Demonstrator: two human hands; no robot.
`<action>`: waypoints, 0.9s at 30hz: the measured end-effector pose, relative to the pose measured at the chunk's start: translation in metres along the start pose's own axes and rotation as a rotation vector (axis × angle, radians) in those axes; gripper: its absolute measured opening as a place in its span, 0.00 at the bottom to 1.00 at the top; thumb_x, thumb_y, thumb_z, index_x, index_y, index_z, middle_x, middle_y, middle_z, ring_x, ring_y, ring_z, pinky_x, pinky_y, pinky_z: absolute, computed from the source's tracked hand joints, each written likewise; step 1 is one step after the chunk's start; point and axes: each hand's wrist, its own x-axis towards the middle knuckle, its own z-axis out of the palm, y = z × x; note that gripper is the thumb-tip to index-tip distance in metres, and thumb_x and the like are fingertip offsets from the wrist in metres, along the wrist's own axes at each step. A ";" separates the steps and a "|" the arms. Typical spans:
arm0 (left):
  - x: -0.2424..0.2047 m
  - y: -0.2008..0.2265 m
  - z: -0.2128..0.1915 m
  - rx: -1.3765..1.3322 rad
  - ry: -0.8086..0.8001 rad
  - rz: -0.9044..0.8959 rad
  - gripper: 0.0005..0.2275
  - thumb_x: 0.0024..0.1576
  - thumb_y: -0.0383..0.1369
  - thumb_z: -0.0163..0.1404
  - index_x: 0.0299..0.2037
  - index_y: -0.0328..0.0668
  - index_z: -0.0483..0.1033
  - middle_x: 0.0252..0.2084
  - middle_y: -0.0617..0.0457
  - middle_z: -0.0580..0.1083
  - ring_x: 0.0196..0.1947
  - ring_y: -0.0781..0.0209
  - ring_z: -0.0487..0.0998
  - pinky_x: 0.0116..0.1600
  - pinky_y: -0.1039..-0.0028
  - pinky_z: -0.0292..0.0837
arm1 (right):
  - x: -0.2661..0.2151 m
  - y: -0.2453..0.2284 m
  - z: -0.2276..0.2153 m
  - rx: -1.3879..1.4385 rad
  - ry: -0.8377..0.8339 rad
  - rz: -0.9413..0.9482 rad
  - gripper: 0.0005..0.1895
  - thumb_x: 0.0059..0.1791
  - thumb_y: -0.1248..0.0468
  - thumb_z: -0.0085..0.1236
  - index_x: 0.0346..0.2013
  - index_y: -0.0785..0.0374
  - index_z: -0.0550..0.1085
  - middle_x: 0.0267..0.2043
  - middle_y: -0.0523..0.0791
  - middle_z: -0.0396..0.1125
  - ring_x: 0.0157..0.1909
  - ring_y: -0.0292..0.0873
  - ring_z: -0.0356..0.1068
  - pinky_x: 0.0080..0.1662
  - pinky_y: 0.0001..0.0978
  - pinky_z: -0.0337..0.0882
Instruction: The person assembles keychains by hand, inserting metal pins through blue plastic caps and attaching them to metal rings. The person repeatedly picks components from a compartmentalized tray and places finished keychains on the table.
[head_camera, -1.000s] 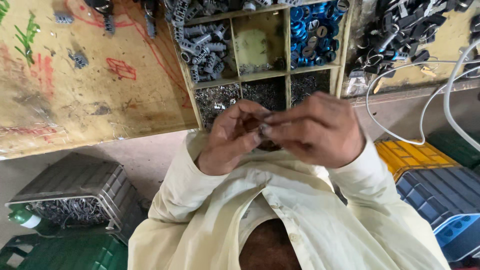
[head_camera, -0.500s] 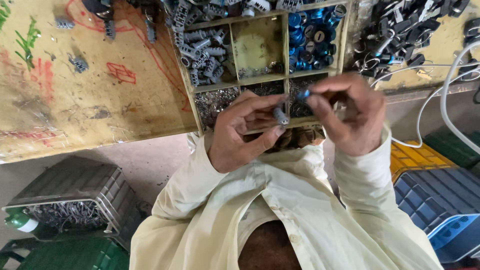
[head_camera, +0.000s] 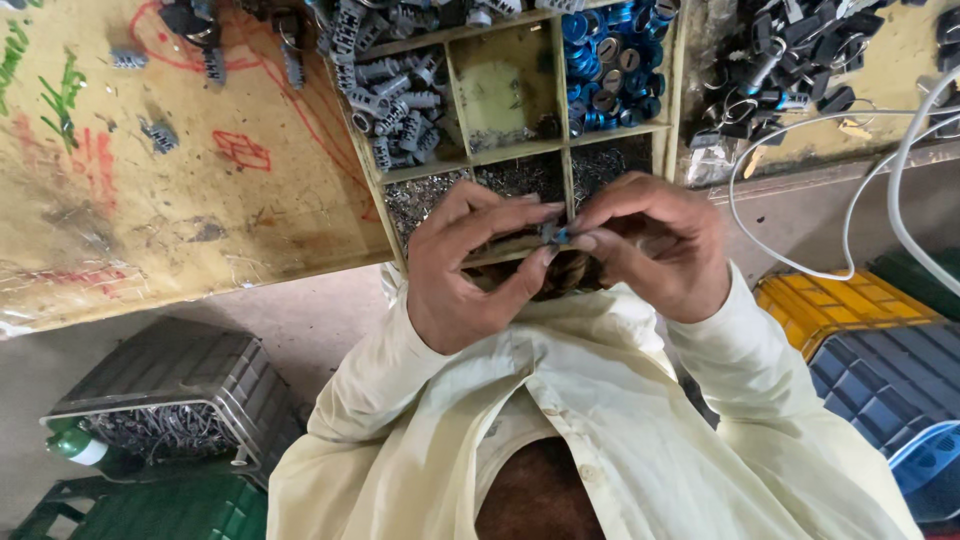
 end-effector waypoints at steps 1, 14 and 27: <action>-0.001 0.002 0.000 0.073 0.006 0.031 0.16 0.55 0.24 0.62 0.53 0.43 0.79 0.45 0.49 0.75 0.50 0.58 0.81 0.56 0.72 0.78 | -0.001 -0.001 -0.001 -0.074 -0.034 0.013 0.08 0.53 0.77 0.59 0.46 0.67 0.74 0.46 0.46 0.70 0.37 0.32 0.70 0.37 0.22 0.69; 0.009 0.004 0.012 0.123 -0.166 0.031 0.14 0.51 0.30 0.69 0.47 0.49 0.85 0.33 0.57 0.73 0.30 0.67 0.74 0.35 0.75 0.72 | -0.005 -0.009 -0.022 -0.123 -0.171 0.068 0.17 0.51 0.67 0.64 0.53 0.63 0.71 0.44 0.45 0.72 0.42 0.35 0.73 0.36 0.25 0.69; 0.046 0.008 0.041 -0.022 -0.251 -0.035 0.12 0.60 0.29 0.61 0.54 0.46 0.82 0.48 0.52 0.79 0.44 0.63 0.84 0.50 0.76 0.80 | -0.026 -0.008 -0.051 -0.377 0.596 -0.124 0.18 0.59 0.71 0.63 0.60 0.64 0.66 0.44 0.48 0.72 0.40 0.41 0.76 0.42 0.31 0.77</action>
